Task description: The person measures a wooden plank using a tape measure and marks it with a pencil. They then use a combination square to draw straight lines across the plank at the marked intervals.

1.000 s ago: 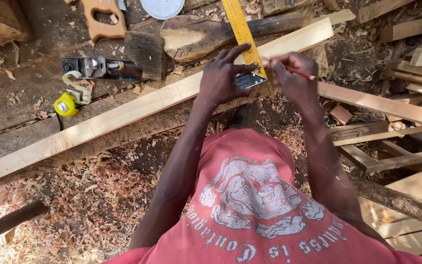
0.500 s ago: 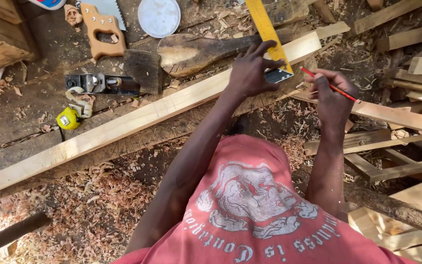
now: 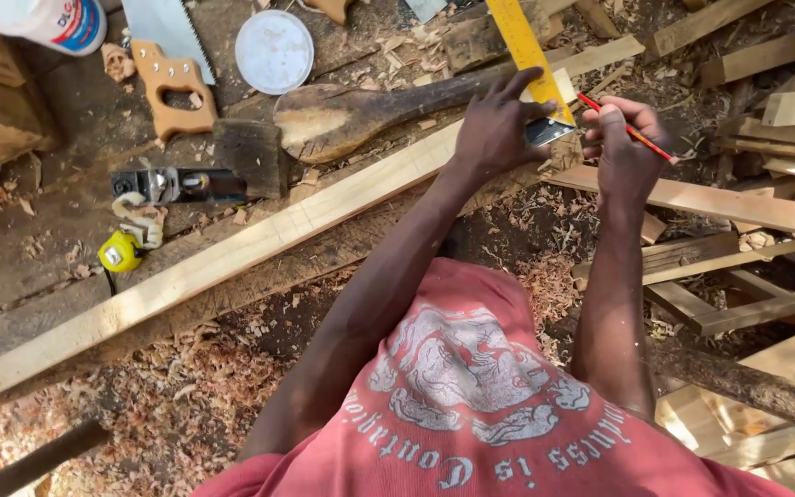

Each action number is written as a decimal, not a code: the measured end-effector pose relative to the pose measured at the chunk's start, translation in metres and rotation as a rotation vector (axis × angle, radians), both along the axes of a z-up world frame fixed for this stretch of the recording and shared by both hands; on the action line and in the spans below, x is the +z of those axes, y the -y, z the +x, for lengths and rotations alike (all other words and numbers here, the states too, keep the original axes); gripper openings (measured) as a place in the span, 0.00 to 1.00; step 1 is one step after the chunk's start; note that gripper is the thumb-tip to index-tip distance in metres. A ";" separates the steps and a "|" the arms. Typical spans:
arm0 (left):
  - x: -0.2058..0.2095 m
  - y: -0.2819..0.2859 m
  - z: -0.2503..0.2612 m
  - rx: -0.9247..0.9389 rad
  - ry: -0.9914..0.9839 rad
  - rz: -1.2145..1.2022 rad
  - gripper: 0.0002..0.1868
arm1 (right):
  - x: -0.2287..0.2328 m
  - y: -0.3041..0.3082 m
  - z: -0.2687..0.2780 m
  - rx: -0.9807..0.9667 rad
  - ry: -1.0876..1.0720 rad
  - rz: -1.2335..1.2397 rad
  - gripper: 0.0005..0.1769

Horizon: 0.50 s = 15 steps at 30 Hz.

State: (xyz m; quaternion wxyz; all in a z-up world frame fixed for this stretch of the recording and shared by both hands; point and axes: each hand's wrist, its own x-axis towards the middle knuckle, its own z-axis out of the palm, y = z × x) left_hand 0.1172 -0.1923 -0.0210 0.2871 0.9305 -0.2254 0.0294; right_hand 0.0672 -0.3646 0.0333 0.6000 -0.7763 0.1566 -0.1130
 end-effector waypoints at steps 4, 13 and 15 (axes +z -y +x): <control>0.005 -0.005 -0.003 -0.002 0.010 -0.081 0.30 | -0.009 0.005 0.010 0.056 0.066 0.016 0.07; 0.010 -0.005 -0.001 0.019 -0.003 -0.023 0.31 | -0.041 0.015 0.030 0.210 0.093 0.046 0.09; 0.010 -0.005 -0.001 0.020 -0.016 -0.016 0.32 | -0.044 0.015 0.032 0.224 0.079 0.035 0.10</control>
